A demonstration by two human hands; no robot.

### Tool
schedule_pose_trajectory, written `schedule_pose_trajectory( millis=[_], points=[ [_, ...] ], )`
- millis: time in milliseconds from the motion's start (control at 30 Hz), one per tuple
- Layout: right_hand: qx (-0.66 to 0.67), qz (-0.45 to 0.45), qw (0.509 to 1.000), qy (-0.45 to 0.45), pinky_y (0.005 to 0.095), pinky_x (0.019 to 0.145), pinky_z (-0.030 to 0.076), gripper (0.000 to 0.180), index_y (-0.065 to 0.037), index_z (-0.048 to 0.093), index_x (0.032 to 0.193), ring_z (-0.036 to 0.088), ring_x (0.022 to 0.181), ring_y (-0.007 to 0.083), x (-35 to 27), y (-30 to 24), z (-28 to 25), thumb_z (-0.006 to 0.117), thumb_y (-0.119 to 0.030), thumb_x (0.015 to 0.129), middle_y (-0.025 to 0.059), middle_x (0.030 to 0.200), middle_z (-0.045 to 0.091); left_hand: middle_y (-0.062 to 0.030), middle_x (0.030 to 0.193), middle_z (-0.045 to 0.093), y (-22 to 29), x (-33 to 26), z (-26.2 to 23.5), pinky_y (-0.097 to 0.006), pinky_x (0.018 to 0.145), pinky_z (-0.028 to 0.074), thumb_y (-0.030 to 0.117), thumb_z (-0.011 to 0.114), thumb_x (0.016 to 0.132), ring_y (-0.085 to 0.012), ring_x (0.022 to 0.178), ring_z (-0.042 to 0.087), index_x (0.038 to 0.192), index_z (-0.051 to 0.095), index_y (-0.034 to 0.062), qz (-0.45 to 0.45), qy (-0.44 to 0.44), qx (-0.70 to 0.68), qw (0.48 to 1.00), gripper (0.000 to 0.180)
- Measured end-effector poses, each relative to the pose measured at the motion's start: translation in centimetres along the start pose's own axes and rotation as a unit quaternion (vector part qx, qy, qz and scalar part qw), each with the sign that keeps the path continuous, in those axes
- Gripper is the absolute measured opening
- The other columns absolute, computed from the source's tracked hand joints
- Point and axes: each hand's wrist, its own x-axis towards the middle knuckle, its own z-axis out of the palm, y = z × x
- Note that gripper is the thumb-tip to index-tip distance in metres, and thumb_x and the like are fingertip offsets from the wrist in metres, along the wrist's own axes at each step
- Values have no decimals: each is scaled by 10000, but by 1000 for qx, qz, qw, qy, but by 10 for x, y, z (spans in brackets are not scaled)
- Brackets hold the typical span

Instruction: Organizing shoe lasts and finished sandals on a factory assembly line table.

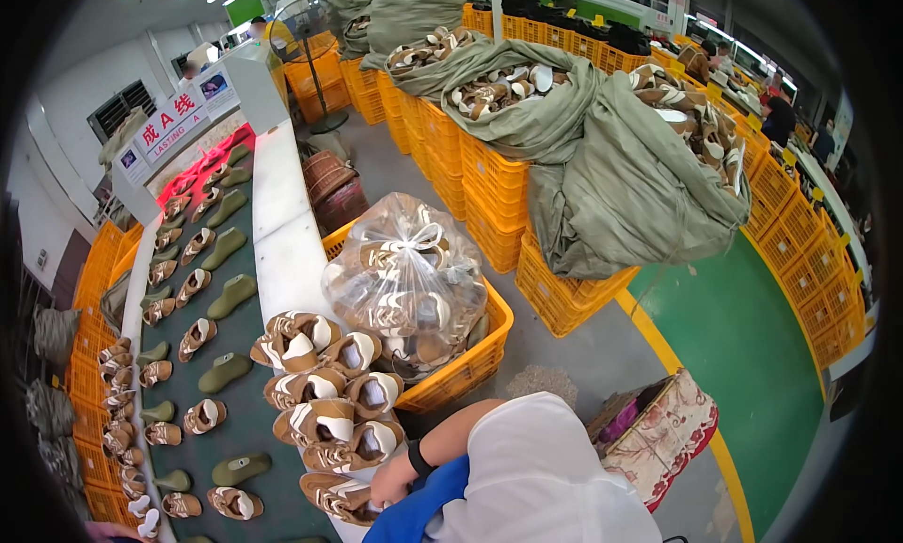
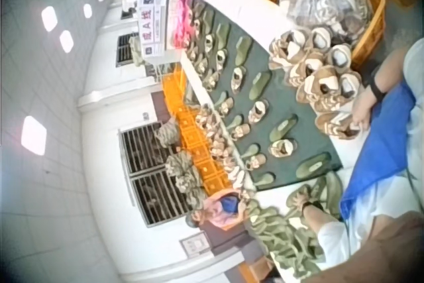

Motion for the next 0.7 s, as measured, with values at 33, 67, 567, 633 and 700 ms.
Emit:
schedule_pose_trajectory(
  millis=[33,67,567,633,700],
  points=[
    [0,4,1000,-1,442,692,472,335,-101,633,993,614,826,342,0,1,1,609,-278,711,157,874,645,-164,1382,336,-1,1,1,-517,981,297,682,390,788,-368,1259,315,1319,407,158,-1,-3,0,1000,746],
    [1,7,1000,-1,443,694,472,334,-100,633,991,613,829,342,0,1,2,609,-279,711,157,875,645,-163,1385,332,0,3,2,-518,983,295,683,387,788,-368,1262,311,1321,404,159,-1,-7,-1,1000,748],
    [-14,-7,1000,-24,451,703,470,384,-66,634,959,612,817,343,1,1,-3,633,-361,712,161,849,646,-227,1149,556,36,-65,-47,-393,887,428,401,544,850,-365,1080,522,1227,497,34,286,65,-259,920,528],
    [-15,-31,999,-31,437,693,481,402,-71,634,976,623,796,329,6,1,-1,632,-382,720,156,837,652,-239,1175,534,70,-149,-105,-389,904,415,296,593,843,-352,1098,509,1245,461,-1,355,7,-377,855,517],
    [-17,-41,998,-47,418,674,494,428,-72,629,1002,633,763,311,14,7,5,629,-401,729,150,815,657,-251,1178,524,105,-168,-89,-393,923,399,259,621,828,-367,1108,493,1250,449,-8,413,2,-387,824,528]
  ],
)
